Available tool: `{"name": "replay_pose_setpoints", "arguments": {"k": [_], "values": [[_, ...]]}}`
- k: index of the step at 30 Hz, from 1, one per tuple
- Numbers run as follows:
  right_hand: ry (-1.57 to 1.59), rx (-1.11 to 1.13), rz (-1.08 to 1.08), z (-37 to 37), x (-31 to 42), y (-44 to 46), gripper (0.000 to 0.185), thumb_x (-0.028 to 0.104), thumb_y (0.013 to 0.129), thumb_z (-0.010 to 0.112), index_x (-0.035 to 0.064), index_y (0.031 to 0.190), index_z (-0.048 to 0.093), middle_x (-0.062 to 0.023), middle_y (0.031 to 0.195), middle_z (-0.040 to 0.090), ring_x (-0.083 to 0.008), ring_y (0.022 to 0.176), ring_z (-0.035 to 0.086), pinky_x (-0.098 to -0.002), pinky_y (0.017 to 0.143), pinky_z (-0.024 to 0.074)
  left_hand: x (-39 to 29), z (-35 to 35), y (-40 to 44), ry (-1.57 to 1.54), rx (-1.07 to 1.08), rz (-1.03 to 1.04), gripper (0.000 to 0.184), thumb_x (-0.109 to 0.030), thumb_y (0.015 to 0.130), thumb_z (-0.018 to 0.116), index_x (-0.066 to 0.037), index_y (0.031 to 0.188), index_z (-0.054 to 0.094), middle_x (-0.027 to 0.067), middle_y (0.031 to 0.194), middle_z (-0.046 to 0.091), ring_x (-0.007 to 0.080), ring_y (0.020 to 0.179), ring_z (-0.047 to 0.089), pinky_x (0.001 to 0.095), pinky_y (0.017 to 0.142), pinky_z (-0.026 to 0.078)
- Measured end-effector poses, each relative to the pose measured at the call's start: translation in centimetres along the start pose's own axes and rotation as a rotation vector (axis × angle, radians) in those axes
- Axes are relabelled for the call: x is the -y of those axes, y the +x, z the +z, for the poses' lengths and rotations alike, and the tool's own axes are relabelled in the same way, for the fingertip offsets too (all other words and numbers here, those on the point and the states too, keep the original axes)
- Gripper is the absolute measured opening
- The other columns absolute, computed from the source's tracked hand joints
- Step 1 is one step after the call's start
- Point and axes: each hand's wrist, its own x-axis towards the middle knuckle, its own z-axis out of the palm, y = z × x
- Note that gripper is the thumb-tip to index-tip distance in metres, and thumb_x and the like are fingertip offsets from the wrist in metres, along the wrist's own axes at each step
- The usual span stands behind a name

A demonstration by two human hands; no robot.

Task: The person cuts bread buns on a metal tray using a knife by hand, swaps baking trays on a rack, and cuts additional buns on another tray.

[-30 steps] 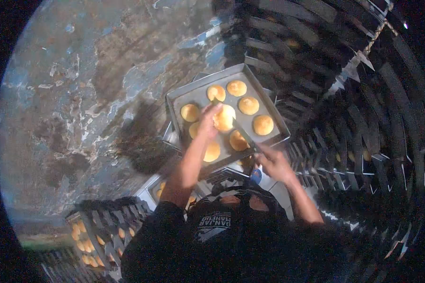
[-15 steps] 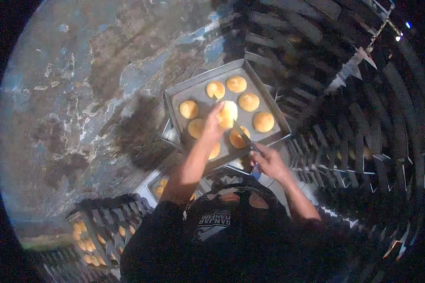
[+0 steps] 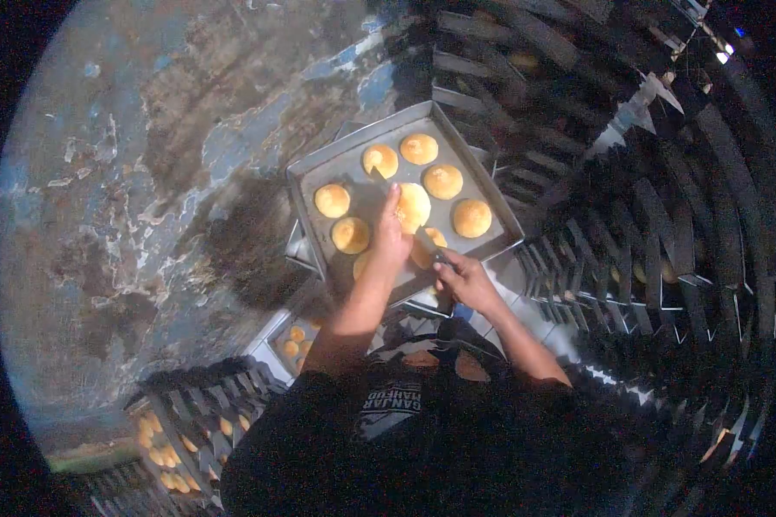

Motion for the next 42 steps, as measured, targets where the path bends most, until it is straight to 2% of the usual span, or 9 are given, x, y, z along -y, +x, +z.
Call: {"name": "replay_pose_setpoints", "arguments": {"k": [8,11,16,20,24,27,33,38,42], "values": [[0.163,0.045,0.366,-9.5,-5.7,-10.6,0.023,0.02,0.101,0.06,0.0073,0.119,0.065,-0.0021,0.07,0.064,-0.0054,0.042,0.045,-0.0224,0.037,0.0339,-2.6,-4.7,4.0,0.445,-0.29,0.0,0.054,-0.042,0.097,0.066,-0.004,0.134,0.055,0.0081,0.121,0.065,0.0234,0.106,0.065,0.0417,0.091,0.053],[0.297,-0.068,0.401,-11.0,-4.9,-11.6,0.017,0.018,0.101,0.06,0.0066,0.112,0.065,-0.0039,0.07,0.065,-0.0057,0.04,0.045,-0.0228,0.036,0.0333,-2.8,-6.8,8.4,0.676,-0.143,0.212,0.053,-0.046,0.096,0.063,-0.002,0.126,0.063,0.0132,0.117,0.069,0.0248,0.102,0.066,0.0411,0.09,0.052],[0.321,-0.067,0.366,-10.2,-3.7,-10.5,0.016,0.019,0.101,0.056,0.0075,0.111,0.062,-0.001,0.074,0.064,-0.0052,0.047,0.047,-0.0224,0.04,0.0359,-4.6,-7.6,17.9,1.376,-0.518,0.701,0.052,-0.043,0.091,0.069,0.006,0.108,0.067,0.0277,0.1,0.069,0.0438,0.095,0.066,0.0479,0.087,0.052],[0.298,-0.048,0.38,-10.1,-3.6,-9.3,0.014,0.018,0.102,0.054,0.0057,0.101,0.061,-0.0026,0.075,0.065,-0.006,0.045,0.046,-0.0234,0.039,0.0356,-5.9,-3.2,17.6,1.577,-0.431,0.236,0.068,-0.046,0.078,0.08,0.007,0.118,0.065,0.0307,0.113,0.067,0.044,0.1,0.066,0.0469,0.091,0.052],[0.303,-0.039,0.322,-9.9,-3.0,-7.6,0.018,0.02,0.101,0.055,0.0042,0.105,0.063,-0.0033,0.075,0.065,-0.0063,0.044,0.047,-0.0239,0.039,0.0354,-5.5,-1.6,13.8,1.283,-0.202,0.327,0.063,-0.038,0.076,0.084,0.006,0.117,0.066,0.0264,0.108,0.069,0.0382,0.1,0.068,0.043,0.09,0.052],[0.259,0.001,0.278,-9.3,-2.8,-5.6,0.034,0.02,0.104,0.056,0.0039,0.133,0.059,-0.0028,0.074,0.064,-0.0051,0.042,0.044,-0.0221,0.038,0.0336,-4.4,-1.6,12.5,1.74,-0.107,0.566,0.056,-0.027,0.076,0.085,0.006,0.116,0.065,0.0234,0.113,0.068,0.0315,0.101,0.068,0.041,0.088,0.054],[0.149,-0.169,0.032,-4.6,2.6,-0.9,0.047,0.022,0.101,0.058,0.0034,0.144,0.052,0.0002,0.078,0.067,-0.0058,0.058,0.054,-0.0231,0.051,0.0453,-3.2,-3.2,11.4,-0.098,0.07,0.07,0.052,-0.03,0.09,0.073,-0.001,0.129,0.057,0.0133,0.123,0.067,0.0271,0.111,0.065,0.0431,0.102,0.05],[0.04,-0.172,-0.157,0.0,3.9,-0.1,0.044,0.022,0.102,0.056,0.0023,0.14,0.054,-0.0069,0.09,0.067,-0.0126,0.081,0.065,-0.0307,0.077,0.0537,-5.3,-0.7,6.6,-0.249,0.023,0.071,0.055,-0.061,0.088,0.068,-0.017,0.121,0.063,0.0004,0.113,0.071,0.0183,0.107,0.066,0.0381,0.097,0.049],[-0.127,-0.225,-0.32,2.2,3.8,-0.6,0.046,0.02,0.103,0.056,0.0071,0.147,0.051,0.0009,0.076,0.062,-0.006,0.062,0.053,-0.0252,0.056,0.0459,-5.9,-0.9,6.3,-0.262,-0.086,0.139,0.053,-0.062,0.088,0.068,-0.017,0.117,0.065,-0.0008,0.109,0.071,0.0178,0.103,0.066,0.0377,0.094,0.049]]}}
